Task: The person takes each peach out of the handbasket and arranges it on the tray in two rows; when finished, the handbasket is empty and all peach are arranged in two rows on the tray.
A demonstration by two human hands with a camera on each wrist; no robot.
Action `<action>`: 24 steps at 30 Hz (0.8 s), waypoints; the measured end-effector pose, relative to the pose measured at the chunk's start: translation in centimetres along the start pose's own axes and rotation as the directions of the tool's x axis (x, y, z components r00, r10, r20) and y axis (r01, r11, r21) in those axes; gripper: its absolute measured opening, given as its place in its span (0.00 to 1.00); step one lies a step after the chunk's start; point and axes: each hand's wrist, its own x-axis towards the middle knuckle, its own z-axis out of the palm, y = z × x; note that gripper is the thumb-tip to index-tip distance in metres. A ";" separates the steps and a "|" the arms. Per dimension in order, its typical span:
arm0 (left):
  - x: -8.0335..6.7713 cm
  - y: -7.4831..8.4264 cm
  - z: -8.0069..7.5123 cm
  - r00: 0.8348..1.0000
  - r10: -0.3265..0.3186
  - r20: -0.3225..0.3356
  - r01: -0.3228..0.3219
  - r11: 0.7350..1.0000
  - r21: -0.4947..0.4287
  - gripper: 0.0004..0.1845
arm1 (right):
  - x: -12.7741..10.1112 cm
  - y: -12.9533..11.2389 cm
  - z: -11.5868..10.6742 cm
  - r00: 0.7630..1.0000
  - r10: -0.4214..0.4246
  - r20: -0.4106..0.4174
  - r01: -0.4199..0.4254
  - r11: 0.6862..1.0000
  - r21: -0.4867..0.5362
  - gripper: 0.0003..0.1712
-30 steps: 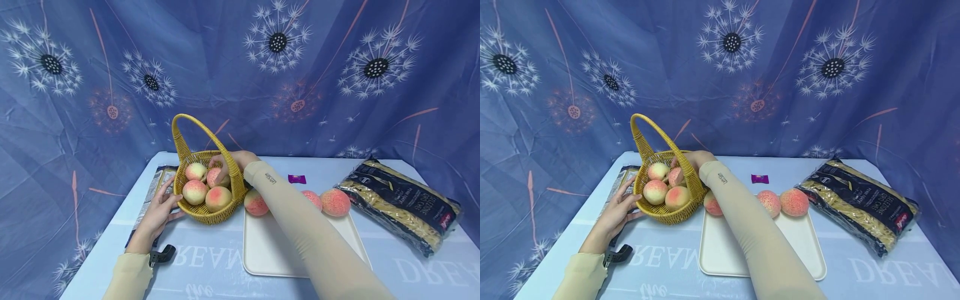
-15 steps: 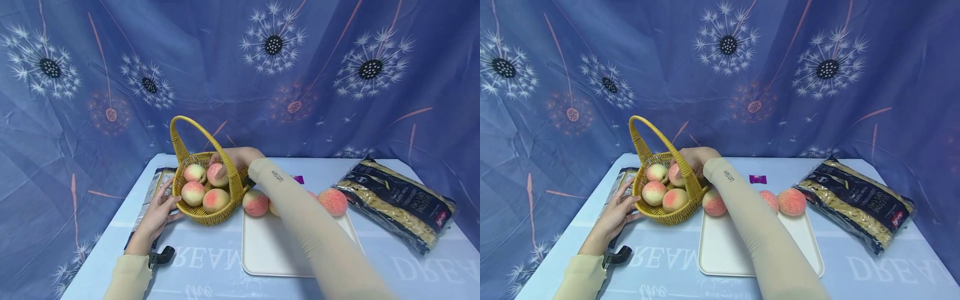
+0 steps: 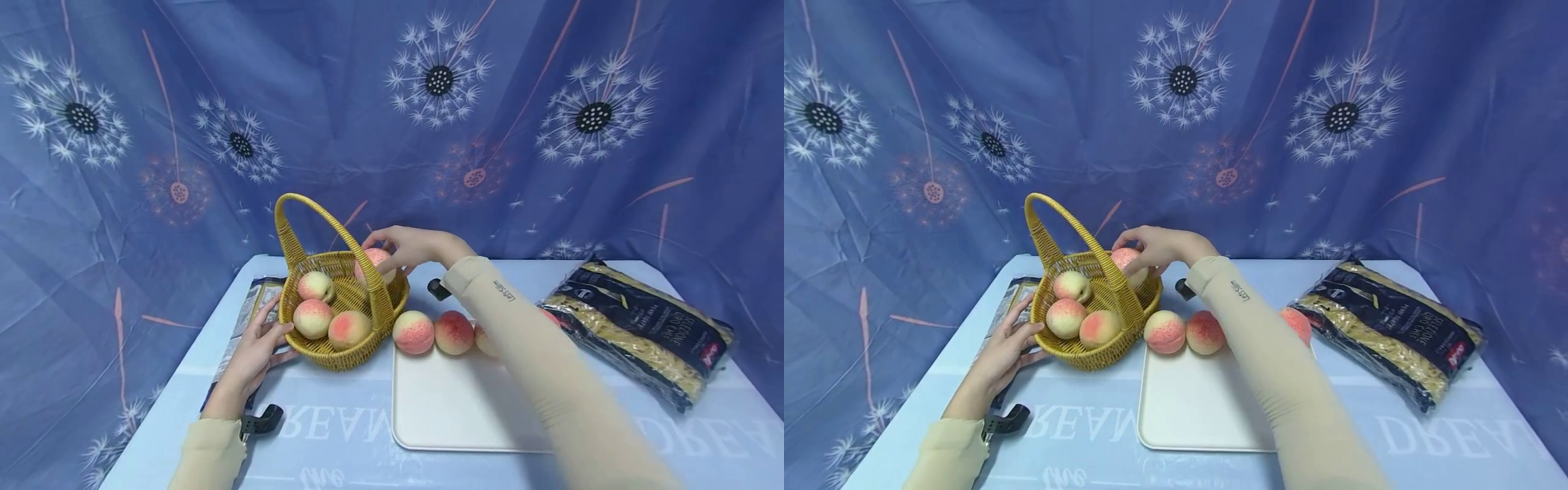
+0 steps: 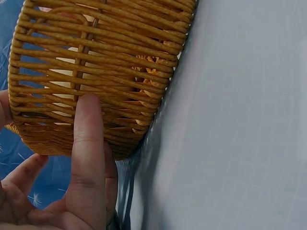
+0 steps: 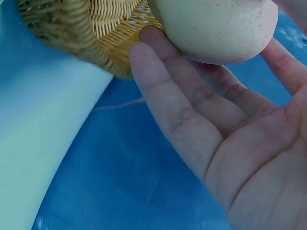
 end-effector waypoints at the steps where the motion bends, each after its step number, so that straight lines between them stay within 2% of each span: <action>1: 0.0 0.0 0.0 1.000 0.001 0.001 -0.001 1.000 -0.003 0.42 | -0.5 0.2 -0.1 1.000 -0.010 -0.013 0.010 1.000 -0.006 0.33; 12: 0.0 -0.2 0.0 1.000 0.011 0.007 -0.011 1.000 -0.022 0.42 | -5.3 1.9 -0.8 0.988 -0.077 -0.135 0.076 0.997 -0.014 0.33; 20: -0.1 -0.2 0.0 1.000 0.008 0.004 -0.008 1.000 -0.028 0.42 | -8.2 2.8 -0.5 0.966 -0.152 -0.208 0.150 0.988 -0.028 0.32; 24: -0.1 -0.2 0.0 1.000 0.007 0.004 -0.006 0.999 -0.031 0.43 | -9.8 3.0 -0.2 0.960 -0.162 -0.227 0.164 0.986 -0.010 0.33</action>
